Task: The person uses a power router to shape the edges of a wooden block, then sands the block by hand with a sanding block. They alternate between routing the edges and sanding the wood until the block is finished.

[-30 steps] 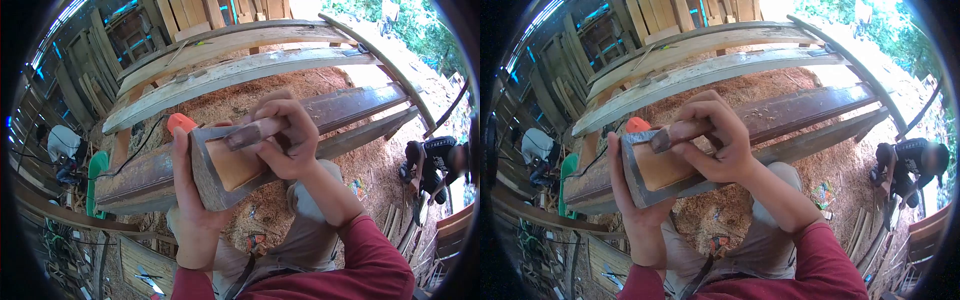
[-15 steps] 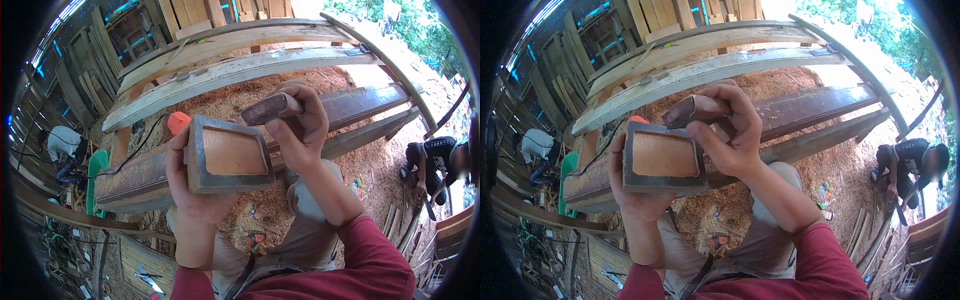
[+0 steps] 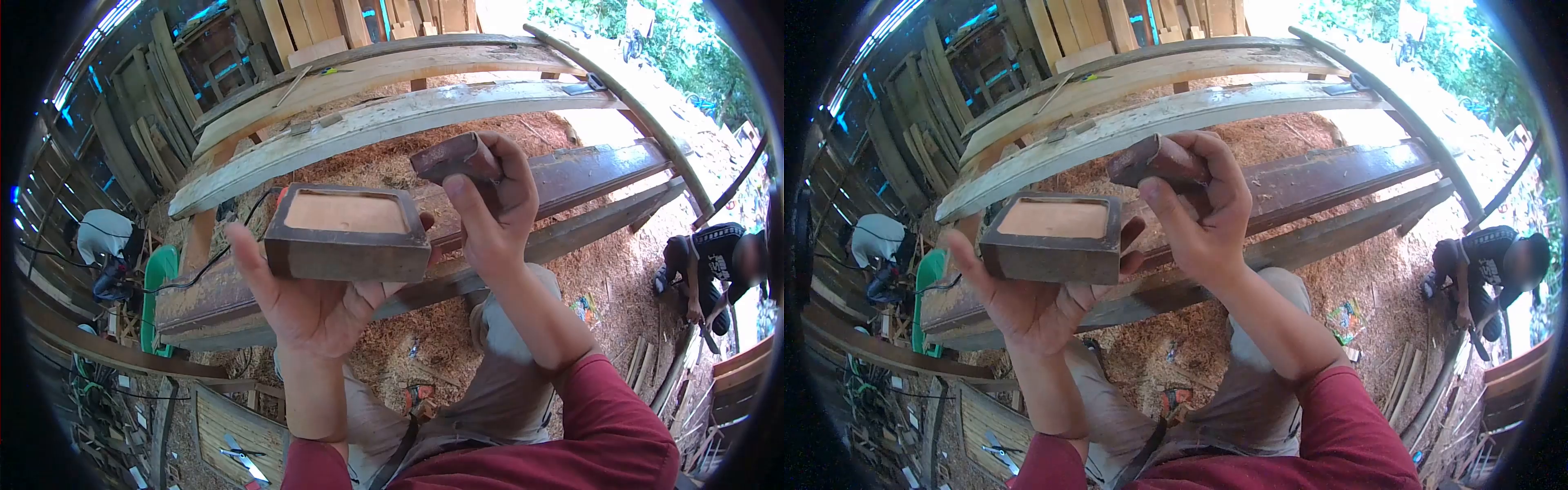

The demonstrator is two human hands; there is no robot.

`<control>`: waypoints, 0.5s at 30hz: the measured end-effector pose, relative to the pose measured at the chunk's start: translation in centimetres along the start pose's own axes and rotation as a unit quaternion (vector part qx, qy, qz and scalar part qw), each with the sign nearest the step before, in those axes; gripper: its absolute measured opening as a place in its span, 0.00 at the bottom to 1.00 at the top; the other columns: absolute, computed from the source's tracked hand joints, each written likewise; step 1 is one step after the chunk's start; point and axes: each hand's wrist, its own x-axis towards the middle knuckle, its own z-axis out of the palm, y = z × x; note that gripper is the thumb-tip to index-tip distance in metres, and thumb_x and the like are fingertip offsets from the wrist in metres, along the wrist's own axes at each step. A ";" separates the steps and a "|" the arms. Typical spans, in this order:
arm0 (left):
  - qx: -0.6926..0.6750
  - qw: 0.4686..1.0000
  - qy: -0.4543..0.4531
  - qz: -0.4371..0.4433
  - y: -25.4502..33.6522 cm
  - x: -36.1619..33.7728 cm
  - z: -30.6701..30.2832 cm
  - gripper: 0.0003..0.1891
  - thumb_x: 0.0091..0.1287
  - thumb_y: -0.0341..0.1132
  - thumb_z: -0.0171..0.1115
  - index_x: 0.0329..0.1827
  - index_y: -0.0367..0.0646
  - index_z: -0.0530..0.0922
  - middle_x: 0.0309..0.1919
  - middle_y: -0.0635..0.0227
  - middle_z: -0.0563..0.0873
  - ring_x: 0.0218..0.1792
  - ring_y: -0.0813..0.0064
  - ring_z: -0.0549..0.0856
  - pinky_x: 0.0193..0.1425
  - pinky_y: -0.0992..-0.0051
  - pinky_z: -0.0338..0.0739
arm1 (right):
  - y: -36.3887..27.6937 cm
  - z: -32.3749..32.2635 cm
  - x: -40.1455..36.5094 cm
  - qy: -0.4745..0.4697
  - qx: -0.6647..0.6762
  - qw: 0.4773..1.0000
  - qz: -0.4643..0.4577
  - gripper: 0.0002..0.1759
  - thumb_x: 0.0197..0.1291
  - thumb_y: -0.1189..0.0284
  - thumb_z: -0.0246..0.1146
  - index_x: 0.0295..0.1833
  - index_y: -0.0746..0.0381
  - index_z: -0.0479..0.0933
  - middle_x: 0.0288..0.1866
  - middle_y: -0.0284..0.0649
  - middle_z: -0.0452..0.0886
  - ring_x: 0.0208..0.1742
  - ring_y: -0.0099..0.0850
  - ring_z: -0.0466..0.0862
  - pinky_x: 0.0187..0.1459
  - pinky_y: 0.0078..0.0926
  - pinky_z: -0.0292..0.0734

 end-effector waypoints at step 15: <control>0.222 0.947 0.155 0.174 -1.5 0.3 0.1 0.46 0.73 0.73 0.53 0.77 0.39 0.69 0.69 0.53 0.79 0.65 0.58 0.82 0.72 0.59 0.74 | -1.2 -0.7 0.4 -0.029 -0.098 0.988 -0.114 0.25 0.64 0.77 0.75 0.63 0.70 0.75 0.53 0.42 0.83 0.55 0.27 0.84 0.57 0.23 0.79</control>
